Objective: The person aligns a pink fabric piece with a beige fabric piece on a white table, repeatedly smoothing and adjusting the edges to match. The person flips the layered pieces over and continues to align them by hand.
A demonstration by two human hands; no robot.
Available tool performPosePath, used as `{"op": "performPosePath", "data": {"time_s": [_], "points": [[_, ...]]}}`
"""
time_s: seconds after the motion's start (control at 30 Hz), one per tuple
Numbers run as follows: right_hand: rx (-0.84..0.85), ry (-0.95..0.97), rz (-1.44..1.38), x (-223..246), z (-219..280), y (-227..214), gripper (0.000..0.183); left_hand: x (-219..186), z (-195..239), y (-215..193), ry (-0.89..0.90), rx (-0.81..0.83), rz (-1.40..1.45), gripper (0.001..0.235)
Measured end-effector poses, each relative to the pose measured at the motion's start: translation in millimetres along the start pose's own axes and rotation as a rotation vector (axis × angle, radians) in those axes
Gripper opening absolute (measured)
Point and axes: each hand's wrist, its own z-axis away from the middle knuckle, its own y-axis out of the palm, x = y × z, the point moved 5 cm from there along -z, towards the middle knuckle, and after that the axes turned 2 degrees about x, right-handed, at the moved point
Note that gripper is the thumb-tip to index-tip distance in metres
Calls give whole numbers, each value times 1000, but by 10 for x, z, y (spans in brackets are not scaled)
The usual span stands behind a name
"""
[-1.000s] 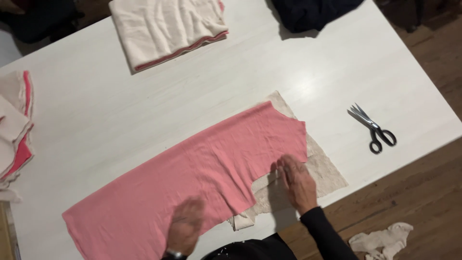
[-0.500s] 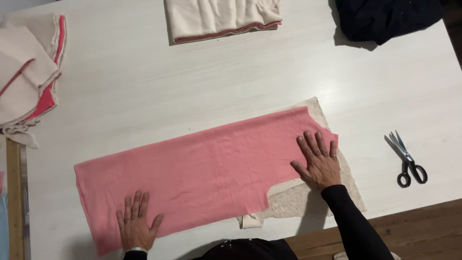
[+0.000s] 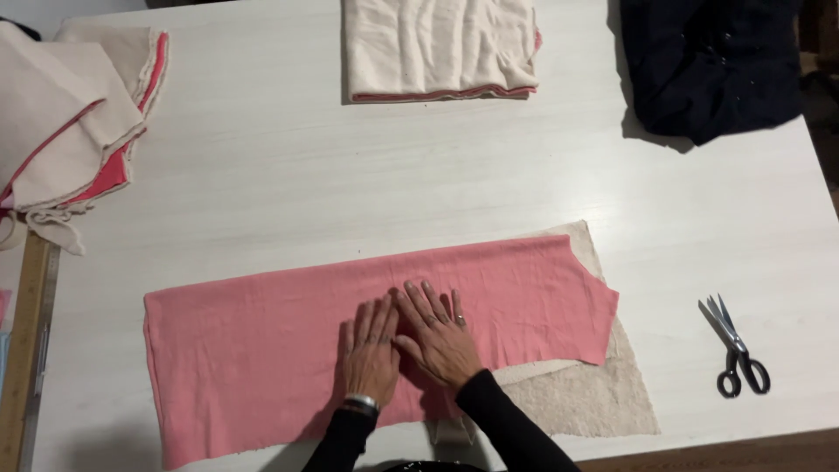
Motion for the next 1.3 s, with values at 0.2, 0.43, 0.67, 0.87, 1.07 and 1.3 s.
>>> {"op": "performPosePath", "data": {"time_s": [0.2,0.43,0.67,0.87,1.07,1.3], "points": [[174,161,6,-628,-233,-424,85,796,-80,21,-254,279,141,77],[172,110,171,-1700,-178,-769,84,1882,806,343,-483,82,77,83],[-222,808,-456,-2797,445,-1060,53,2417,1256,275,-590,-143,59,78],[-233,378,-105,-2709,196,-1130,38,3093,1152,455,-563,-129,157,57],[-126,328,-77,-2677,-47,-1087,24,2860,65,-397,-529,26,186,66],[-180,470,-297,-2789,-11,-1138,21,3167,378,215,-621,136,174,66]]}}
